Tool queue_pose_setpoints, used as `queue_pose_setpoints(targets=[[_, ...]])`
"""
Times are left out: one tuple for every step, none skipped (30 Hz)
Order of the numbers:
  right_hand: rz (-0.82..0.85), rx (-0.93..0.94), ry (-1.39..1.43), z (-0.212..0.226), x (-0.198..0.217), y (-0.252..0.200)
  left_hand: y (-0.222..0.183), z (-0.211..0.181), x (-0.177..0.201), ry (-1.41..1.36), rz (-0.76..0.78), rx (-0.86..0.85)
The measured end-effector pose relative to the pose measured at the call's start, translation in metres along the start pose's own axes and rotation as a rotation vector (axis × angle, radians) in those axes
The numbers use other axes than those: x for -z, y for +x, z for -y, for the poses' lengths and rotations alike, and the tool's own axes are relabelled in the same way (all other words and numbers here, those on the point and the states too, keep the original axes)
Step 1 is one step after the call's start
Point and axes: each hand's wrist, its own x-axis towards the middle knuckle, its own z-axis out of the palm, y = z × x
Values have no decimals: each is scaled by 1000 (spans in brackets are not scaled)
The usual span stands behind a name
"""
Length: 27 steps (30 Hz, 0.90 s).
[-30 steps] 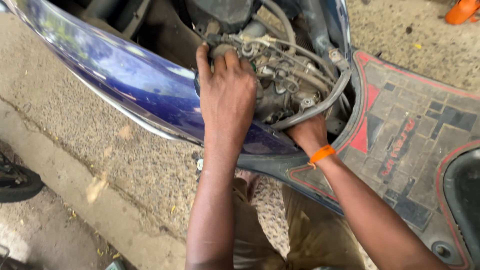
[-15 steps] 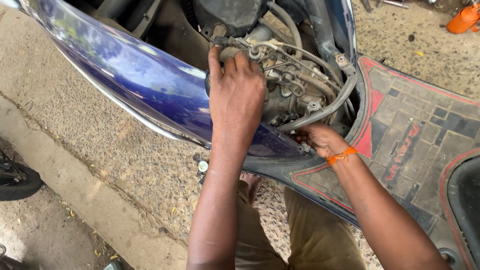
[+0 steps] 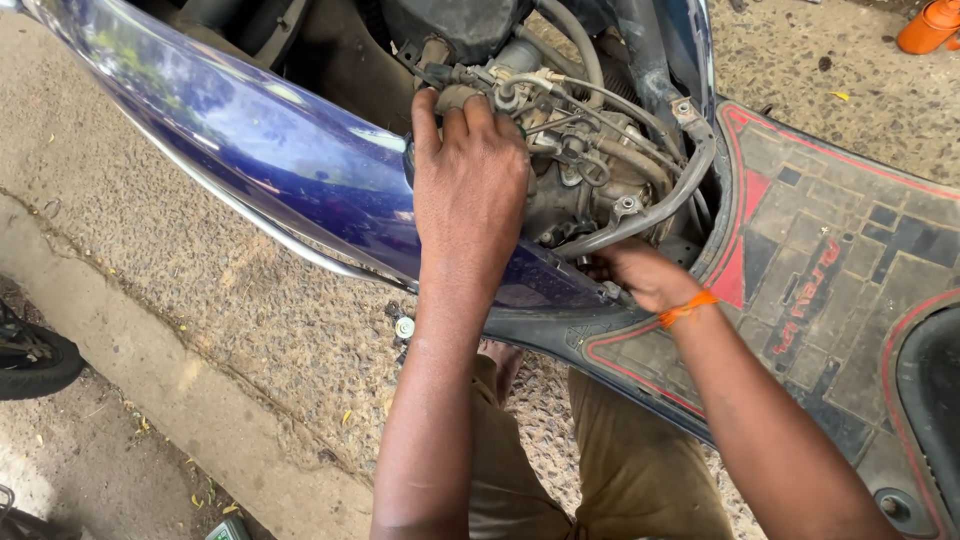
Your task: The recorder is inspecting and cleaning a spark plug on a motorcycle engine.
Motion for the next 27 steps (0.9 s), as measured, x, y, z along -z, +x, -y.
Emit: queue_pose_setpoints(targets=[[37, -77, 63, -1, 4, 3, 0, 0, -2, 5, 0, -2], [39, -76, 61, -3, 9, 11, 0, 1, -2, 7, -1, 1], [76, -132, 121, -9, 14, 15, 0, 0, -2, 7, 3, 1], [113, -188, 181, -14, 20, 20, -1, -1, -2, 8, 7, 2], [111, -184, 180, -14, 22, 20, 0, -1, -2, 7, 3, 2], [105, -173, 181, -14, 23, 21, 2, -1, -3, 2, 15, 3], [101, -165, 180, -14, 24, 22, 2, 0, -3, -2, 29, 7], [102, -163, 177, -11, 23, 22, 4, 0, -3, -2, 27, 10], [55, -186, 179, -11, 20, 21, 2, 0, -4, 4, 35, 9], [9, -210, 181, -11, 18, 20, 1, 0, -5, 10, 44, 7], [9, -215, 182, -15, 17, 21, 1, -1, -5, 10, 49, 7], [-45, -201, 150, -18, 17, 23, 1, -1, -4, 22, 29, 7], [-99, -184, 119, -21, 17, 24, 1, -1, -4, 35, 6, 7], [-99, -187, 121, -17, 10, 20, 1, -1, -4, 35, 9, 5], [-159, -120, 68, -12, 3, 16, 1, -1, -4, 43, 0, 6], [-218, -53, 15, -7, -3, 12, 2, -1, -4, 51, -9, 6], [-219, -57, 16, -6, -9, 7, 1, -2, -5, 50, -6, 5], [-254, 76, 12, -5, -16, 1, 0, -2, -7, 49, -2, 3], [-286, 213, 6, -3, -21, -3, 0, -2, -7, 48, -2, 3], [-286, 212, 5, -5, -21, 0, 1, -1, -10, 48, -1, 4], [-334, 298, -73, -8, -20, 2, 1, -1, -13, 40, 2, 2], [-382, 384, -152, -11, -20, 4, 0, -1, -16, 33, 5, 0], [-387, 382, -153, -18, -17, 7, 0, -2, -15, 28, 6, -3], [-428, 367, -232, -24, -14, 10, -1, -2, -13, 24, 3, -4], [-466, 353, -313, -28, -12, 14, -1, -2, -11, 21, -2, -3], [-470, 354, -314, -22, -14, 11, -1, -2, -9, 18, -4, -4], [-415, 304, -200, -16, -16, 7, -1, -2, -8, 20, -7, -4]])
